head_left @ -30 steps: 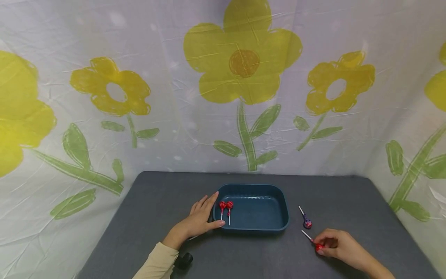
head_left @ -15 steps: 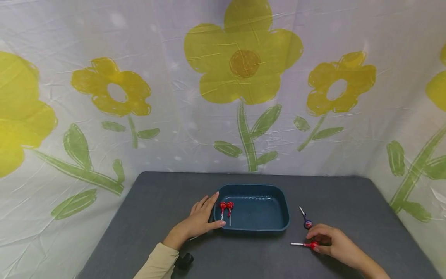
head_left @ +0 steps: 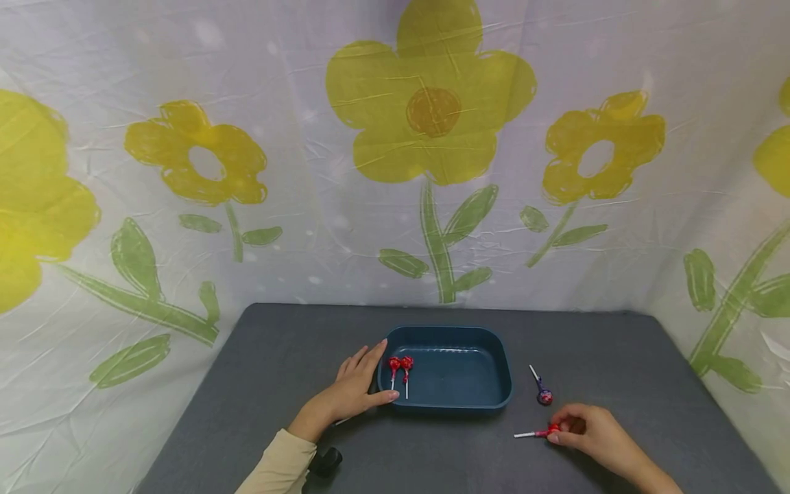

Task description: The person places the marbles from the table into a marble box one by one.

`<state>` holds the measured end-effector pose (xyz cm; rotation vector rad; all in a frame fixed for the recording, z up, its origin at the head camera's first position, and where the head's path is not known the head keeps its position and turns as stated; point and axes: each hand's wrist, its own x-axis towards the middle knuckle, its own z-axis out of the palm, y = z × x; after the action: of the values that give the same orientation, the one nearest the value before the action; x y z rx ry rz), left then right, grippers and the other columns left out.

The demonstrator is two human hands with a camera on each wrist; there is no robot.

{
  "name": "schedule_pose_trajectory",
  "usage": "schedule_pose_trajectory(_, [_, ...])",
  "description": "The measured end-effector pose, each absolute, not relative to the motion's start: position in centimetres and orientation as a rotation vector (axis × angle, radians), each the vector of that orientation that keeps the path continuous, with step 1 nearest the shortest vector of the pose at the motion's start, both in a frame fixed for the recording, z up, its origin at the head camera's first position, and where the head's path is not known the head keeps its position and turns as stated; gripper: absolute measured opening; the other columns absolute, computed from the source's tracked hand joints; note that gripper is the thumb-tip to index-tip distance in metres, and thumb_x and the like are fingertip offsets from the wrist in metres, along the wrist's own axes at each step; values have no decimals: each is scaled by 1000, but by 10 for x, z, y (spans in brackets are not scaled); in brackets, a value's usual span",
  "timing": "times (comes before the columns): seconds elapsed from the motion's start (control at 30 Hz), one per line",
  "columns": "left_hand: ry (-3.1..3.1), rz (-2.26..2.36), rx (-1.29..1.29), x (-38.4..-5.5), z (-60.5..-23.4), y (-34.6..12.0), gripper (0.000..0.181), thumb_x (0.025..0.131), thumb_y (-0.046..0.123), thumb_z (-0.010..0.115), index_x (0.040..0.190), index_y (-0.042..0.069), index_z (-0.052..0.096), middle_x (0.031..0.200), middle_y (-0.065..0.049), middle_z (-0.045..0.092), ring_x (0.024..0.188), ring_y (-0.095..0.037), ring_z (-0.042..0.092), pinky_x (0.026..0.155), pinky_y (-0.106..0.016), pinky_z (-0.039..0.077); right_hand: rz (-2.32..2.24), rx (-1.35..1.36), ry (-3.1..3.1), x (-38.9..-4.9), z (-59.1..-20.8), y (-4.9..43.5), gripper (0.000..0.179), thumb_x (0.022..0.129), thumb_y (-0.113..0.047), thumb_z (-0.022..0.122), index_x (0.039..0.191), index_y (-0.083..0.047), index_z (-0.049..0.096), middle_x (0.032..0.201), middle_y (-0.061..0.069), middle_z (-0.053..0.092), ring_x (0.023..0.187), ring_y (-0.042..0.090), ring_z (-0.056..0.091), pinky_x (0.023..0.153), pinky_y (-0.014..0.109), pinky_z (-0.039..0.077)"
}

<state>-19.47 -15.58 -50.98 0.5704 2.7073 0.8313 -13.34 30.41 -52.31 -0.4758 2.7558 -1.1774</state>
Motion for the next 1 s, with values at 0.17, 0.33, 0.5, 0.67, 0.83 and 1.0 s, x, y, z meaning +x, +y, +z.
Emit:
schedule_pose_trajectory(0.17, [2700,828,569,-195,-509,-155,99,89,64,60,161,19,9,165,-5,16,152,-37,6,116,-66,3,-1214,-586,2770,-137,-521,302,20,80,-22,82,93,-10,72,82,-9,64,69,-3,57,59,22,50])
schedule_pose_trajectory(0.33, [2697,848,587,-195,-510,-155,100,89,65,60,161,18,9,165,-6,16,151,-38,7,115,-66,3,-1265,-743,2784,-143,-520,301,23,78,-10,83,96,-4,72,87,0,67,72,-3,59,59,22,52])
schedule_pose_trajectory(0.5, [2703,869,602,-194,-509,-156,102,87,68,59,160,16,11,164,-10,19,150,-41,9,114,-69,4,-1325,-850,2740,-150,-520,301,23,77,-1,80,98,-2,70,92,8,67,77,1,64,63,21,54])
schedule_pose_trajectory(0.67, [2698,859,600,-194,-512,-156,103,86,70,57,161,19,8,165,-7,16,151,-39,6,114,-68,2,-1354,-867,2723,-149,-520,298,22,79,0,79,99,-2,70,93,10,66,74,4,64,61,22,54])
schedule_pose_trajectory(0.83, [2702,841,595,-195,-513,-156,103,86,71,57,161,19,7,166,-5,15,152,-37,5,115,-68,3,-1269,-705,2891,-145,-522,295,21,79,-13,83,97,-9,73,89,0,67,67,-2,56,56,22,48])
schedule_pose_trajectory(1.0, [2701,860,595,-195,-510,-156,102,87,68,59,161,18,10,165,-9,18,150,-40,8,113,-70,4,-1226,-499,2984,-142,-524,291,19,77,-18,85,91,-13,72,79,-10,65,64,-3,55,55,22,47])
